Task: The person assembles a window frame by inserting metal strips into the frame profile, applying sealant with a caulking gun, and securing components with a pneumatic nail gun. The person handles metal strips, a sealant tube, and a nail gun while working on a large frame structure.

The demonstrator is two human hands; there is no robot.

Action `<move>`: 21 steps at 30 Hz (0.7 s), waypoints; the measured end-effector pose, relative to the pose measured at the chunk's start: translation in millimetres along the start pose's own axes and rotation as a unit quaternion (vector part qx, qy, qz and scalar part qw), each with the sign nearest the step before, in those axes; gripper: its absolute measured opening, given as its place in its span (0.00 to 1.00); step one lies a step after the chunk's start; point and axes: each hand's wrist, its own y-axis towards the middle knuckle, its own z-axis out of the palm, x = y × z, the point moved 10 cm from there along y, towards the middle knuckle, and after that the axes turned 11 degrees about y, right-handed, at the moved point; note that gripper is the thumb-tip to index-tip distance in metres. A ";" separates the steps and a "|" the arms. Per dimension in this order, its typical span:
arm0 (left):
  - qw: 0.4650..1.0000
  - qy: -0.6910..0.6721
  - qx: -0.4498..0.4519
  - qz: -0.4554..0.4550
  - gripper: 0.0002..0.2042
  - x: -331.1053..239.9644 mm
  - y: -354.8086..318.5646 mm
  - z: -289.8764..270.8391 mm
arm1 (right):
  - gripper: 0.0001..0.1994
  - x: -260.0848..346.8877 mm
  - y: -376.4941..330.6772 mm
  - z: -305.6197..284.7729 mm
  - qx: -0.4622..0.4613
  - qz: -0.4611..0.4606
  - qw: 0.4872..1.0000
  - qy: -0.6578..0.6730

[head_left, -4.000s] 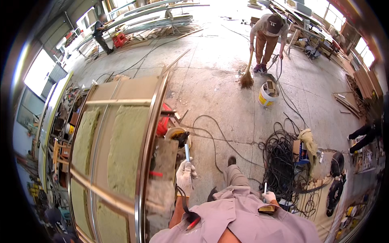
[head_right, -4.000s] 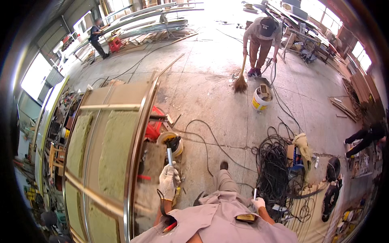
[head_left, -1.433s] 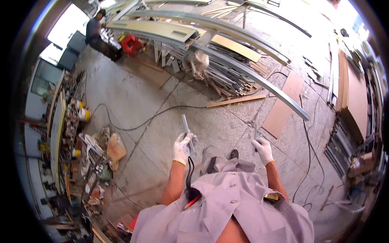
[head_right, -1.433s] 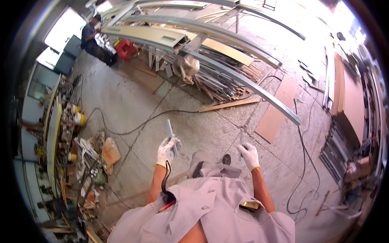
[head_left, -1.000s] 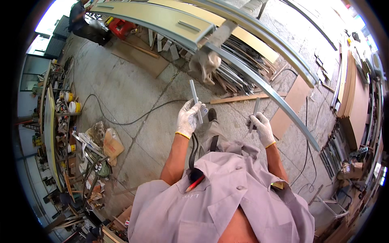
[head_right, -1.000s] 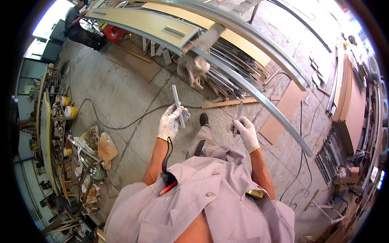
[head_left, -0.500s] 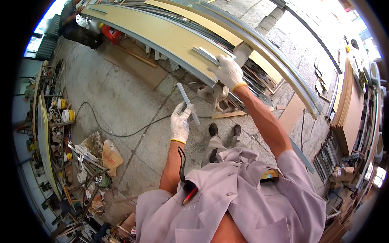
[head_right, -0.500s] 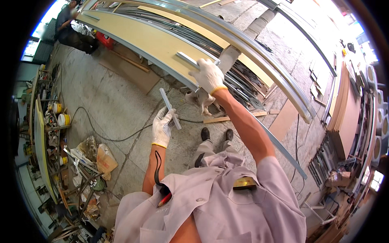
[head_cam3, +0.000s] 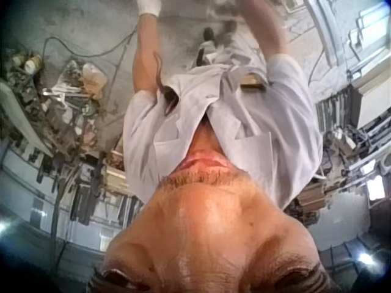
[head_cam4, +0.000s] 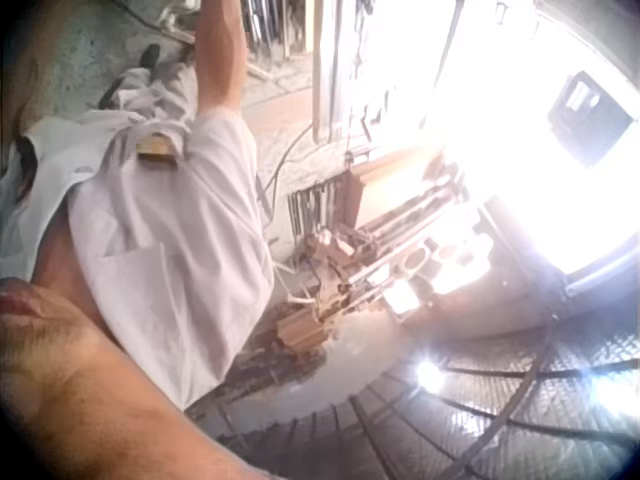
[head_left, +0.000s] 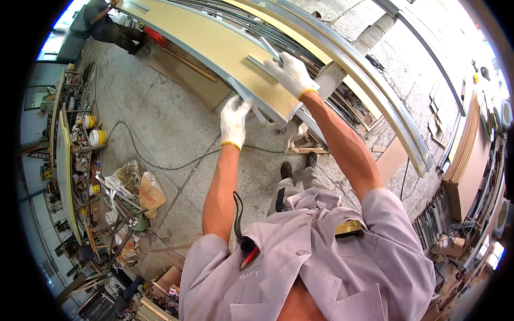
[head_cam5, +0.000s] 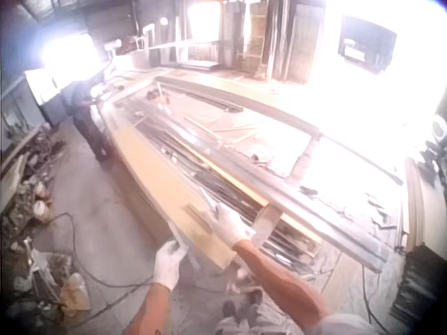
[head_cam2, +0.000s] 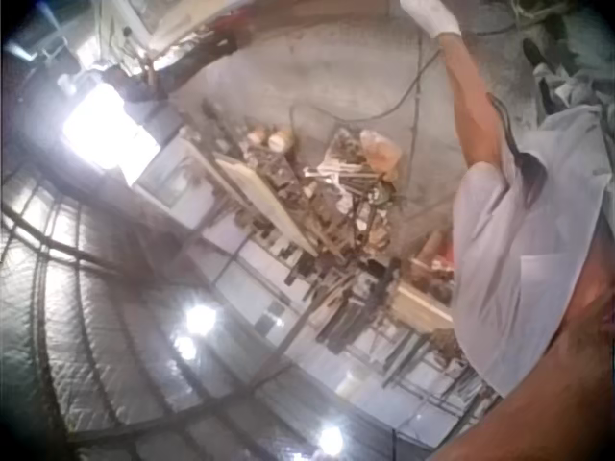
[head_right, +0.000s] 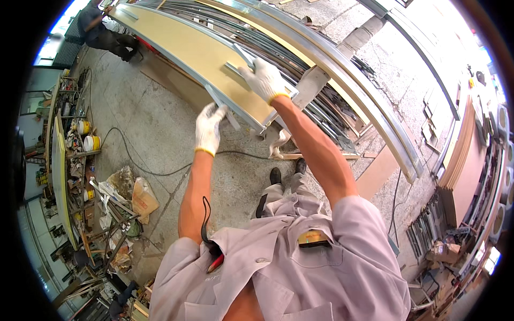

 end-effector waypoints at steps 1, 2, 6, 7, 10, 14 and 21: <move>0.999 0.029 -0.029 0.023 0.21 -0.8 19.7 -2.9 | 0.25 -4.2 -13.5 -10.7 -0.003 0.014 0.999 0.050; 0.998 0.056 -0.035 0.002 0.21 -24.4 25.8 19.0 | 0.23 -28.9 -30.3 -26.1 -0.006 0.066 0.992 0.111; 0.992 0.128 -0.006 -0.018 0.25 2.0 94.5 13.6 | 0.14 -58.4 -114.7 -49.6 0.024 0.183 0.912 0.366; 0.979 0.202 -0.018 -0.001 0.25 -4.0 99.2 23.3 | 0.14 -81.0 -136.3 -54.3 0.019 0.226 0.865 0.448; 0.938 0.344 -0.036 -0.035 0.28 -27.5 77.7 49.6 | 0.15 -115.8 -189.7 -79.0 -0.034 0.284 0.821 0.494; 0.868 0.491 -0.075 0.001 0.28 -20.9 94.6 16.7 | 0.16 -144.9 -219.2 -71.7 -0.012 0.322 0.809 0.492; 0.930 0.310 -0.144 0.137 0.14 -48.4 -14.5 47.1 | 0.17 -177.7 -180.3 -49.5 0.019 0.286 0.899 0.331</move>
